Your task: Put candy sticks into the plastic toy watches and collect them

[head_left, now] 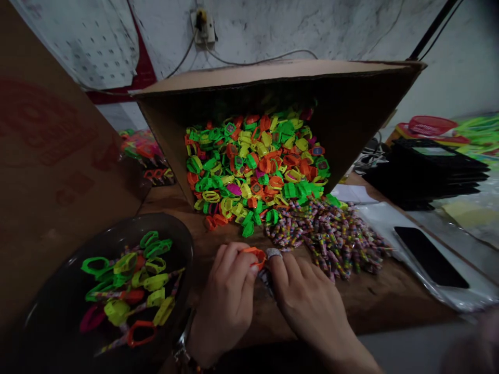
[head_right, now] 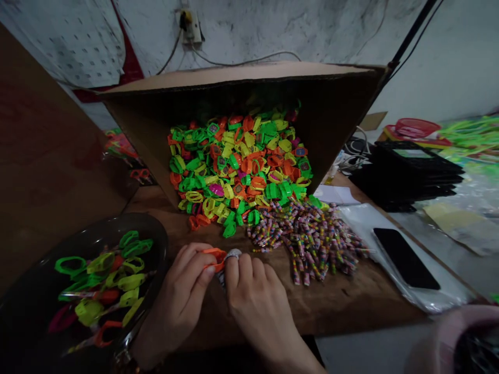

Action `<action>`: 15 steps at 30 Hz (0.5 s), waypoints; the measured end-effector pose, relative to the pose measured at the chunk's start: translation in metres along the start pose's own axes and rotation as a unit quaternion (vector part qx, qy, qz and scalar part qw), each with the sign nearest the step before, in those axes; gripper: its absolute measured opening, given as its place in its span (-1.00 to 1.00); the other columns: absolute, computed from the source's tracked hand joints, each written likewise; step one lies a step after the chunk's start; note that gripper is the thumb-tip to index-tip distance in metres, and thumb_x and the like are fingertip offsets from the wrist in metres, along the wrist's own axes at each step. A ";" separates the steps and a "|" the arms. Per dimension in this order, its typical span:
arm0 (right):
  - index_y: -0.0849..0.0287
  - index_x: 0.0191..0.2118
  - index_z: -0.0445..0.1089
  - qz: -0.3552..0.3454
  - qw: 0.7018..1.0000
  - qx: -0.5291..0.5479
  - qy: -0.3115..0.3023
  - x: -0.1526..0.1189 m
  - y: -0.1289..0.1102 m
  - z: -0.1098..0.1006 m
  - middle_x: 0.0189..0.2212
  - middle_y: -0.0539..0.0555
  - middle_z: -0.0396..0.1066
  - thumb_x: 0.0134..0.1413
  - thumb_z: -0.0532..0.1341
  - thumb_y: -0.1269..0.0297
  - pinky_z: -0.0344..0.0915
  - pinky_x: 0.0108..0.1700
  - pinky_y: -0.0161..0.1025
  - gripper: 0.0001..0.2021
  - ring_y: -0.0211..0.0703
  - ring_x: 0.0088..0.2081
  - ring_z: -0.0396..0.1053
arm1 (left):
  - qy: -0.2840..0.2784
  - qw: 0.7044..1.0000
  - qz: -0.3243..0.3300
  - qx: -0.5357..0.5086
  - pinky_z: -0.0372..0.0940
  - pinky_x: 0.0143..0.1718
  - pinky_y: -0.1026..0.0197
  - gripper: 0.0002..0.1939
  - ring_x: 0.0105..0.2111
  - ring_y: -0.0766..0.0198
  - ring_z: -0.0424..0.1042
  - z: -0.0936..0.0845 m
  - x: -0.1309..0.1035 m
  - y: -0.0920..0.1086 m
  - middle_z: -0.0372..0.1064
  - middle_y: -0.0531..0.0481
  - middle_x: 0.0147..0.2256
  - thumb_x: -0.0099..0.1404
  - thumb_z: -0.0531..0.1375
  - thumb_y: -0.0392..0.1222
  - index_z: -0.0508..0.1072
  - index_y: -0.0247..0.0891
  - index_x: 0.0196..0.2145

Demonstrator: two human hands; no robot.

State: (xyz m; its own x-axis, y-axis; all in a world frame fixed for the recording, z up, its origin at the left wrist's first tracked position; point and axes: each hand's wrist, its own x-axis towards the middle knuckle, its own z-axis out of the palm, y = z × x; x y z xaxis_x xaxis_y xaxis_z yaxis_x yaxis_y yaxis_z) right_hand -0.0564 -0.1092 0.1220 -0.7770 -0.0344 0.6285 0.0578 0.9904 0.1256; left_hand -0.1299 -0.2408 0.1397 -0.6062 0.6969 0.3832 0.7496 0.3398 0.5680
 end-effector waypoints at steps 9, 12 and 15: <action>0.16 -0.40 0.14 -0.071 0.982 0.169 0.051 -0.042 -0.048 0.072 -0.64 -0.04 0.23 0.20 -0.12 0.53 -0.07 -0.50 -0.25 -0.78 -0.25 -0.63 0.16 | -0.111 0.979 -0.170 0.030 0.27 -0.23 0.09 -0.72 -0.29 0.17 0.35 -0.007 -0.055 -0.035 0.36 -0.04 -0.34 0.38 -0.11 -0.17 0.35 -0.20 -0.36; 0.15 -0.42 0.12 -0.084 0.973 0.205 0.059 -0.043 -0.063 0.074 -0.63 -0.04 0.23 0.18 -0.10 0.51 -0.06 -0.49 -0.25 -0.79 -0.25 -0.63 0.16 | -0.085 0.973 -0.208 0.057 0.29 -0.23 0.08 -0.72 -0.28 0.15 0.39 -0.015 -0.068 -0.034 0.40 -0.03 -0.34 0.37 -0.09 -0.11 0.37 -0.18 -0.35; 0.14 -0.44 0.13 -0.089 0.968 0.229 0.055 -0.038 -0.069 0.070 -0.64 -0.03 0.23 0.16 -0.09 0.50 -0.05 -0.50 -0.24 -0.80 -0.24 -0.63 0.16 | -0.036 0.972 -0.220 0.070 0.34 -0.23 0.10 -0.75 -0.26 0.15 0.44 -0.025 -0.073 -0.033 0.45 -0.02 -0.31 0.32 -0.02 -0.03 0.39 -0.16 -0.30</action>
State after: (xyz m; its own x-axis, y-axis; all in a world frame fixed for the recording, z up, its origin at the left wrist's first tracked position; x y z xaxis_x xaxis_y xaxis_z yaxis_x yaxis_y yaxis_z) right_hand -0.0748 -0.1669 0.0359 -0.6758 -0.1984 0.7099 -0.3744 0.9220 -0.0988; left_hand -0.1169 -0.3189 0.1115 -0.8598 0.5056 0.0710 0.4544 0.6944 0.5579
